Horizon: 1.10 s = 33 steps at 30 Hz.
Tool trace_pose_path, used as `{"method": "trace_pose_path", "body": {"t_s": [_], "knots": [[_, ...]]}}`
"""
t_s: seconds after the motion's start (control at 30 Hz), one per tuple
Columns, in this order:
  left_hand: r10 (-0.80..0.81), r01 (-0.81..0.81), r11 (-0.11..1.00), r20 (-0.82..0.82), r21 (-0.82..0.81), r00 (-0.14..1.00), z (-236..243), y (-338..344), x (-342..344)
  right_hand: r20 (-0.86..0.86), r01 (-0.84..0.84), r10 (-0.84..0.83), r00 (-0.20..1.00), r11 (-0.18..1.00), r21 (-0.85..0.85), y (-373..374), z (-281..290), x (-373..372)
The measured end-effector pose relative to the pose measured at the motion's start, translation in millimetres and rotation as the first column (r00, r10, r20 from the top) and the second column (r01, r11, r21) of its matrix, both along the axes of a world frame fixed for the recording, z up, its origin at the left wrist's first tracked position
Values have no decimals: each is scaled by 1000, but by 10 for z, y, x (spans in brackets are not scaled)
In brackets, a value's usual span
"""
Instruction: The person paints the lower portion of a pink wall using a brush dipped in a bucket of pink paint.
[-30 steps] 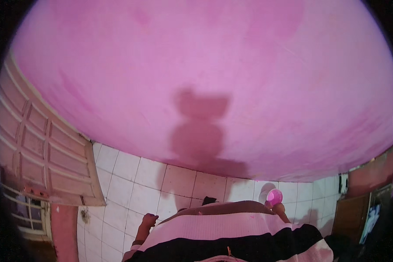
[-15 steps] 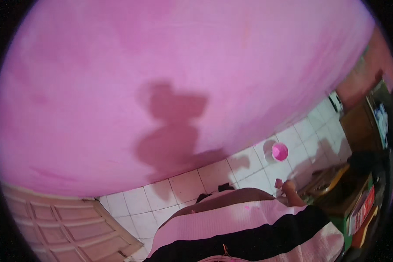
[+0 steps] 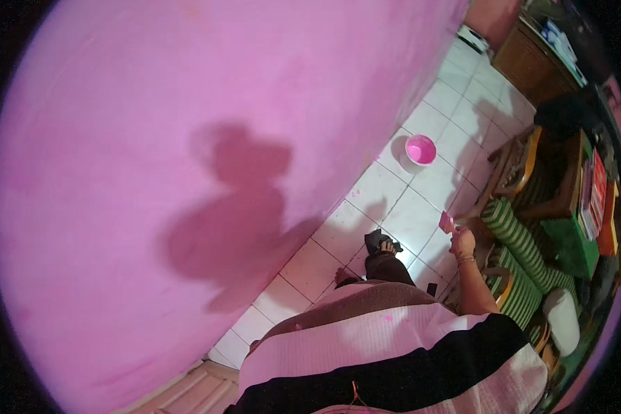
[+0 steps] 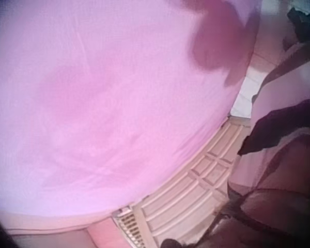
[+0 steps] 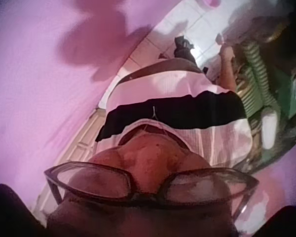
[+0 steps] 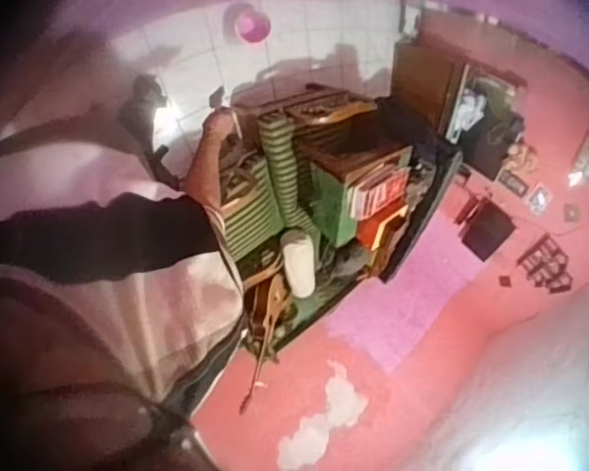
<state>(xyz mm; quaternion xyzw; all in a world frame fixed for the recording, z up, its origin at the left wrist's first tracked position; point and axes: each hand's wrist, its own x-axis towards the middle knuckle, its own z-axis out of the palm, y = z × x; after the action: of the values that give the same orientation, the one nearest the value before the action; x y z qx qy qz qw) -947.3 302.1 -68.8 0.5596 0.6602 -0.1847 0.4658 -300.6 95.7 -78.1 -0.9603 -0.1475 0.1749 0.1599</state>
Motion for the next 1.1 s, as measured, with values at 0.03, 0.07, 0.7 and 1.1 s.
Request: {"method": "trace_pose_path", "body": {"t_s": [0.03,0.07,0.7,1.1], "knots": [[-11,11,1000,-9,-12,1000,47,-1,-20,-160,173,-163,974,984,51,231,373,-147],[-33,33,999,-9,-23,999,77,41,18,-312,358,-319,895,931,74,307,589,-216],[-827,612,512,152,603,541,539,1145,3399,-862,717,-257,437,678,162,-251,-125,818],[-93,187,970,468,-158,879,843,1256,5274,-925,838,374,72,479,260,595,681,1298]]}}
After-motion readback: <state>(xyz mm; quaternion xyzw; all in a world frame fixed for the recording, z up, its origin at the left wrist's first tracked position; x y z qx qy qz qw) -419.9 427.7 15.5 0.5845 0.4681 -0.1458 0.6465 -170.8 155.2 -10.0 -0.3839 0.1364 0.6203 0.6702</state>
